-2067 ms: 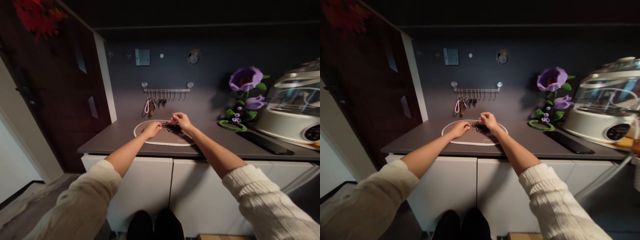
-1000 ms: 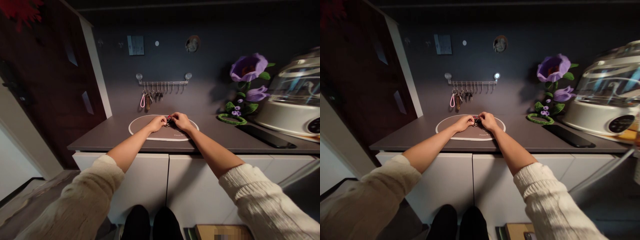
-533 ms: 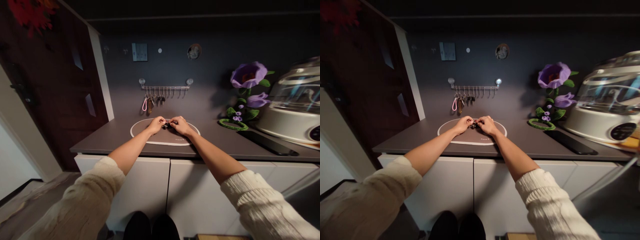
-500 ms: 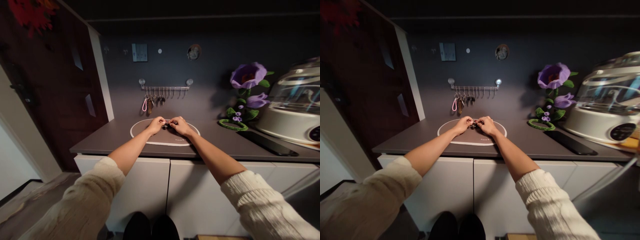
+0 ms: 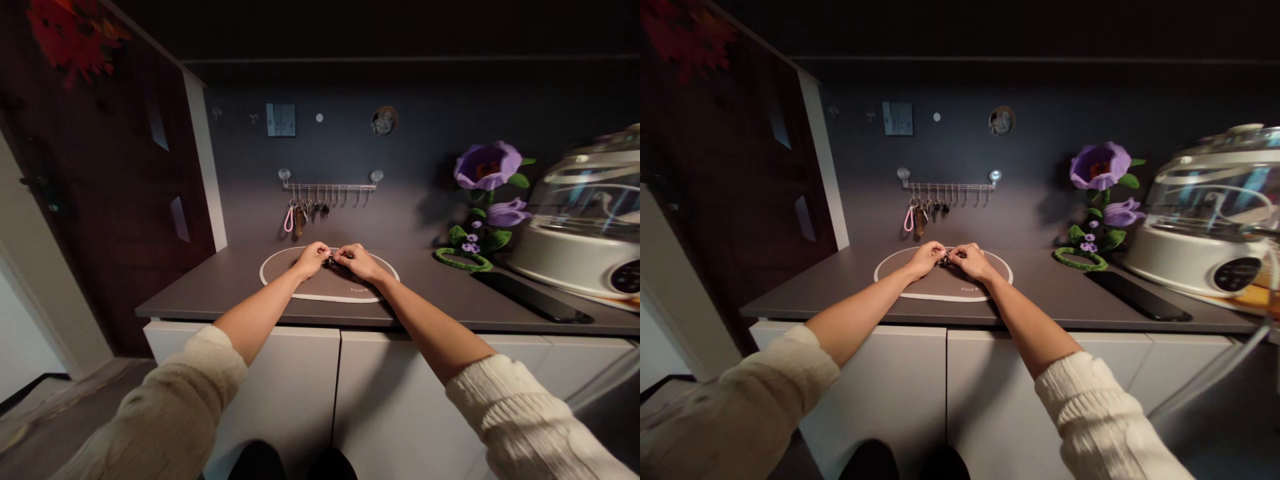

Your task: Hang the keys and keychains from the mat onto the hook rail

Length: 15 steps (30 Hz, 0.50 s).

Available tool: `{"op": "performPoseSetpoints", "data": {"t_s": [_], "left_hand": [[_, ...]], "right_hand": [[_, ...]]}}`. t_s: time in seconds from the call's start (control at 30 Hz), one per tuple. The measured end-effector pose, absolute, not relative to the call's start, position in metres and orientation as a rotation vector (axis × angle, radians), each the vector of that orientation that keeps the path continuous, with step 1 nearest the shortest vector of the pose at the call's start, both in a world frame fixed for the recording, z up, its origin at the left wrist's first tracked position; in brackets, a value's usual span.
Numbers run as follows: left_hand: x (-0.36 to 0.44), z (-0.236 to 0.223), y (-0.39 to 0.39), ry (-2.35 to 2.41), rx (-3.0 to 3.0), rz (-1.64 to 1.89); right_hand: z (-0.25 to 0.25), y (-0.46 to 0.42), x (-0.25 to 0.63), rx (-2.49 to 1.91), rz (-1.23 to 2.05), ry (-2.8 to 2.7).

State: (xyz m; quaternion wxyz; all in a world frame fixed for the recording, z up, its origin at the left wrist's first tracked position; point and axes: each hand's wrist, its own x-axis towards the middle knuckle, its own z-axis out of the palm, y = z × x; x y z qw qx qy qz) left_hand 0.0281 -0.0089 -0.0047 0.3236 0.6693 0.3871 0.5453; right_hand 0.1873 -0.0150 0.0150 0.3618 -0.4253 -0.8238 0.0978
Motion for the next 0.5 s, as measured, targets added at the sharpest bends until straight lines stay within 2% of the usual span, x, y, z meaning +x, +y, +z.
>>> {"op": "performPoseSetpoints", "data": {"t_s": [0.5], "left_hand": [[0.0310, -0.0023, -0.0116, 0.977, 1.740, 1.492]], "right_hand": [[0.0140, -0.0108, 0.1873, -0.961, 0.377, -2.125]]}}
